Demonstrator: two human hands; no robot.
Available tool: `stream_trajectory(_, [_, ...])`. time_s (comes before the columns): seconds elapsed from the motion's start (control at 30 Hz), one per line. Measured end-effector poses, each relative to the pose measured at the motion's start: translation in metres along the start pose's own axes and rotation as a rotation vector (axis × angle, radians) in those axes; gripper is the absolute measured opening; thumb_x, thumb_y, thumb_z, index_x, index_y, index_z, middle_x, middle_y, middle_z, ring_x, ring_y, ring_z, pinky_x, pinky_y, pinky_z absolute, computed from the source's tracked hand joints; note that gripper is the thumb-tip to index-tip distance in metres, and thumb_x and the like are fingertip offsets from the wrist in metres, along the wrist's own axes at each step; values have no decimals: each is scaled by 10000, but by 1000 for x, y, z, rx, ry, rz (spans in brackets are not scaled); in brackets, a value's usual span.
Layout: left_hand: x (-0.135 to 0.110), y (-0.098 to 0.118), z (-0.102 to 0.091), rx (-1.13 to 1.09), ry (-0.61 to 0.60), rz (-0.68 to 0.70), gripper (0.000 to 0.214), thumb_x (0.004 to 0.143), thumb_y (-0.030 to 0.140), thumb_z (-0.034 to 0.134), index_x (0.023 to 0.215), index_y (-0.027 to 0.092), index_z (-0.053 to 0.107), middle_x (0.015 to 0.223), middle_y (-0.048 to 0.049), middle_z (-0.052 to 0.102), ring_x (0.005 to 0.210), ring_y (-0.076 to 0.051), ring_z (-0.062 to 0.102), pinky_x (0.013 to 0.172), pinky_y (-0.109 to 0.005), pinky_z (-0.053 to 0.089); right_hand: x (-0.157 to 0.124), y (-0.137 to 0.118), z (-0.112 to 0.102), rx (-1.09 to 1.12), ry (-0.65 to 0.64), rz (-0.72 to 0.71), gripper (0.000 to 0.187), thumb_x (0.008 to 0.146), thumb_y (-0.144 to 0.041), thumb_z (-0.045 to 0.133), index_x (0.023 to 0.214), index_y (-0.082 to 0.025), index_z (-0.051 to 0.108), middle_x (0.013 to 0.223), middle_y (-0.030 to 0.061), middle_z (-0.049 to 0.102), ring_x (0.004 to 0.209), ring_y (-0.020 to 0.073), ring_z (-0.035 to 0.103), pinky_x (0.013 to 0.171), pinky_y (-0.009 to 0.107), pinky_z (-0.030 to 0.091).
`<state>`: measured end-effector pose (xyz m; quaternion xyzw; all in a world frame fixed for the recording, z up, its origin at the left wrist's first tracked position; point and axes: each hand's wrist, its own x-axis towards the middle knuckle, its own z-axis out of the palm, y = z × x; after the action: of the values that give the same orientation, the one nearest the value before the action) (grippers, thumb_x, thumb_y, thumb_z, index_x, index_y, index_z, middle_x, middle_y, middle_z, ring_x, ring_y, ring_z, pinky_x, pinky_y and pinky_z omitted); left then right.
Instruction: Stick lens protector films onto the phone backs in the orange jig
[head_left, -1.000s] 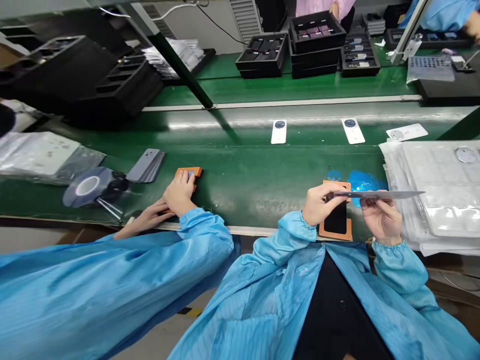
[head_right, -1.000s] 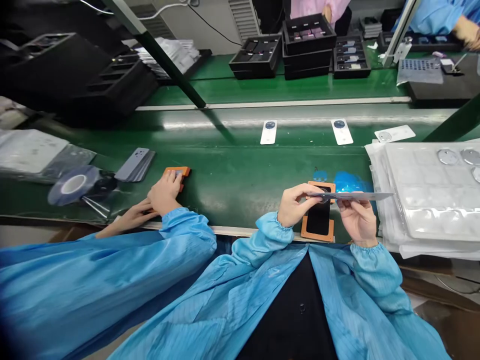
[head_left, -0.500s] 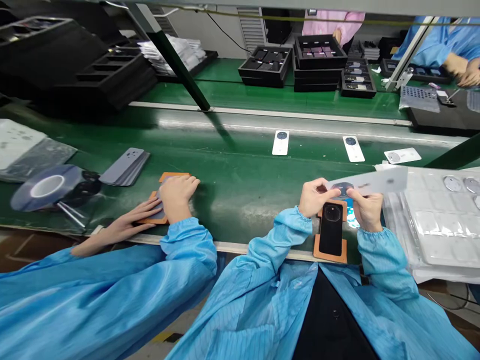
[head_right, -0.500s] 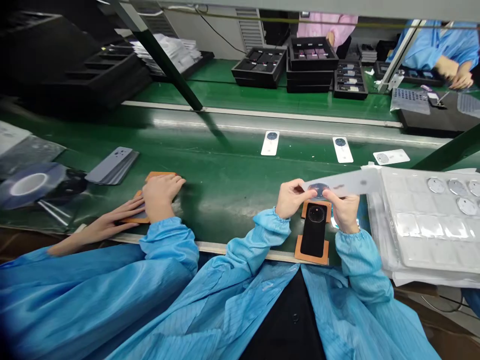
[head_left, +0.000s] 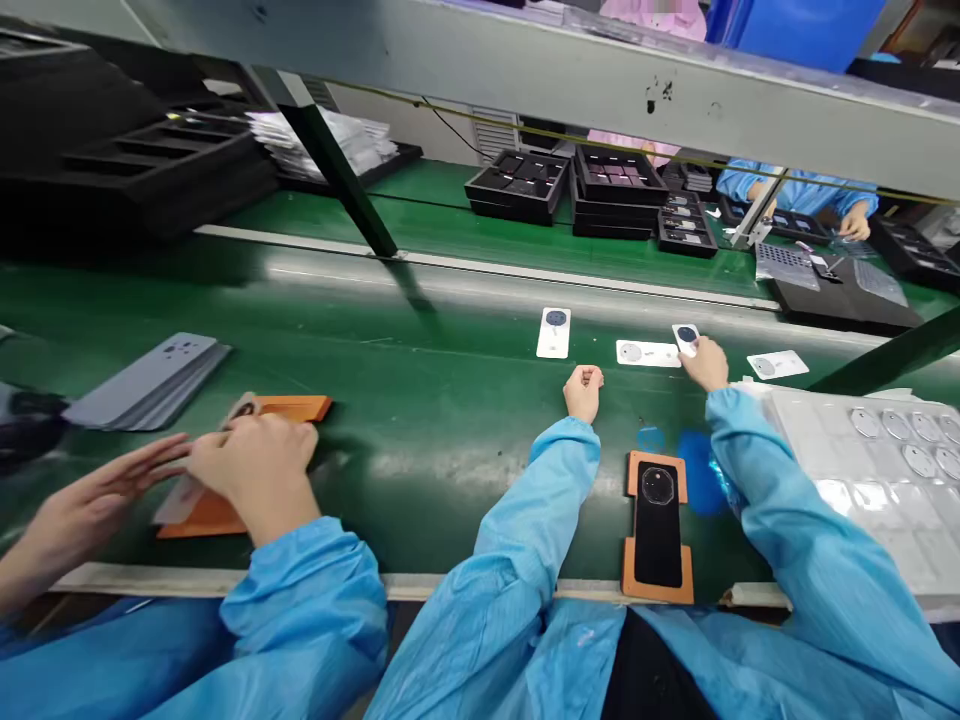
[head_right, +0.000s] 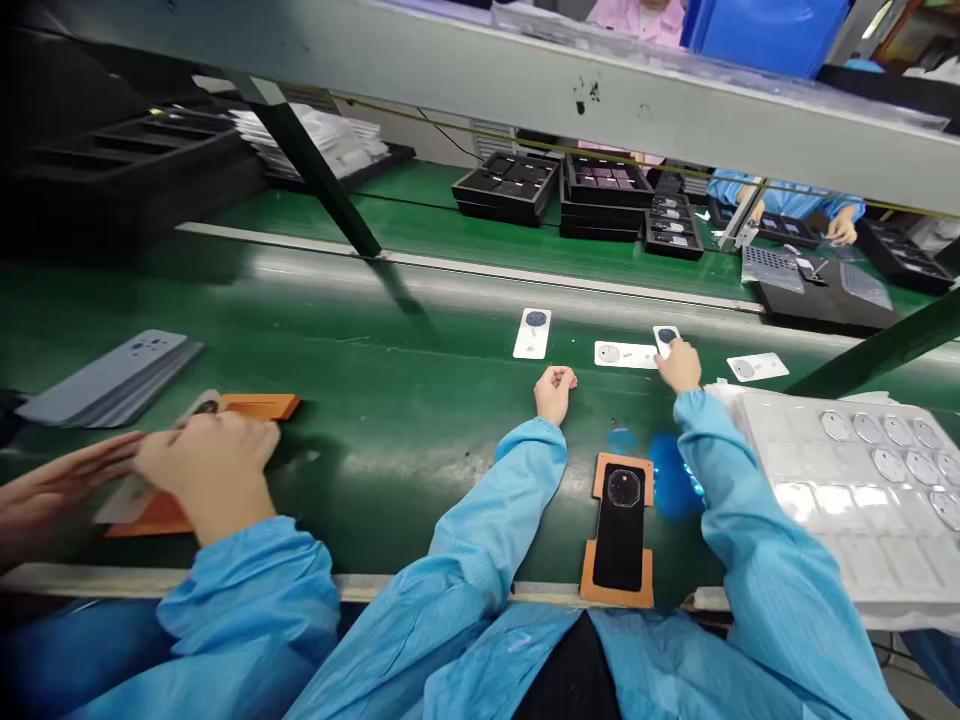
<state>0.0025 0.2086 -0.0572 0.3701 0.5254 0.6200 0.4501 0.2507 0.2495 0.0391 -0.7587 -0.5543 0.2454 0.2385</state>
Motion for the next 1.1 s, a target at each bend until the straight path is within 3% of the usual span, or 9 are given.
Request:
stream_trajectory(0.1, [-2,-1,6,46,-62,13,163,837,333,669,858,171,666,780,-37,705,720,-133,669,768,-261,559,32,9,-29,-198,27,126,775,688,-409,934,1263,1,614,1369,347,586,1285,380,595,1001,416,535])
stream_trajectory(0.3, [-6,-2,7,165,-140,82,179,869,350,631,872,179,684,815,-45,719,766,-152,678,775,-264,557,47,13,-39,-420,-98,249,383,961,-432,715,1190,-128,676,1193,100,691,1062,230,688,927,423,591])
stream_trajectory(0.43, [-10,2,6,261,-164,164,203,894,375,607,861,187,676,818,-53,721,758,-162,669,759,-275,558,36,1,-49,-507,-107,194,372,990,-420,678,1243,-148,654,1226,95,673,1062,217,680,915,422,599])
stream_trajectory(0.6, [-22,25,10,371,-167,356,297,898,397,635,1100,187,695,1196,-128,708,1150,-258,652,1047,-422,527,4,-37,-68,-540,-53,-188,292,1023,-348,615,1228,-145,657,1207,128,669,1051,217,661,903,382,563])
stream_trajectory(0.73, [-41,53,18,569,-279,590,611,881,398,709,1424,166,553,1534,-192,512,1498,-345,402,1236,-565,334,-72,-52,-76,-532,-90,-581,186,1004,-221,572,1129,-193,707,1121,125,699,1037,222,645,876,323,480])
stream_trajectory(0.83, [-62,67,28,624,-653,655,332,960,403,613,1216,207,691,1290,-137,696,1310,-318,590,1122,-514,461,-137,-43,-87,-591,-105,-1052,242,1023,-183,490,1131,-216,703,1023,86,705,922,197,632,830,333,457])
stream_trajectory(0.9, [-73,72,33,531,-792,561,259,966,417,588,1001,217,749,1030,-85,765,1046,-270,700,979,-415,543,-158,-26,-104,-566,-19,-1185,272,1048,-221,448,1180,-214,685,1037,93,704,934,208,628,842,350,467])
stream_trajectory(0.97, [-81,76,36,439,-740,419,291,925,465,630,896,206,760,915,-70,772,903,-258,721,884,-367,564,-155,4,-133,-504,103,-970,277,1043,-314,497,1235,-219,672,1144,106,702,1050,233,627,926,368,480])
stream_trajectory(1.1, [-82,88,33,328,-581,253,427,888,563,624,910,162,769,925,-89,789,928,-295,745,848,-367,579,-118,93,-204,-488,228,-168,284,976,-314,563,1155,-162,723,1190,151,704,1124,289,626,1014,403,464])
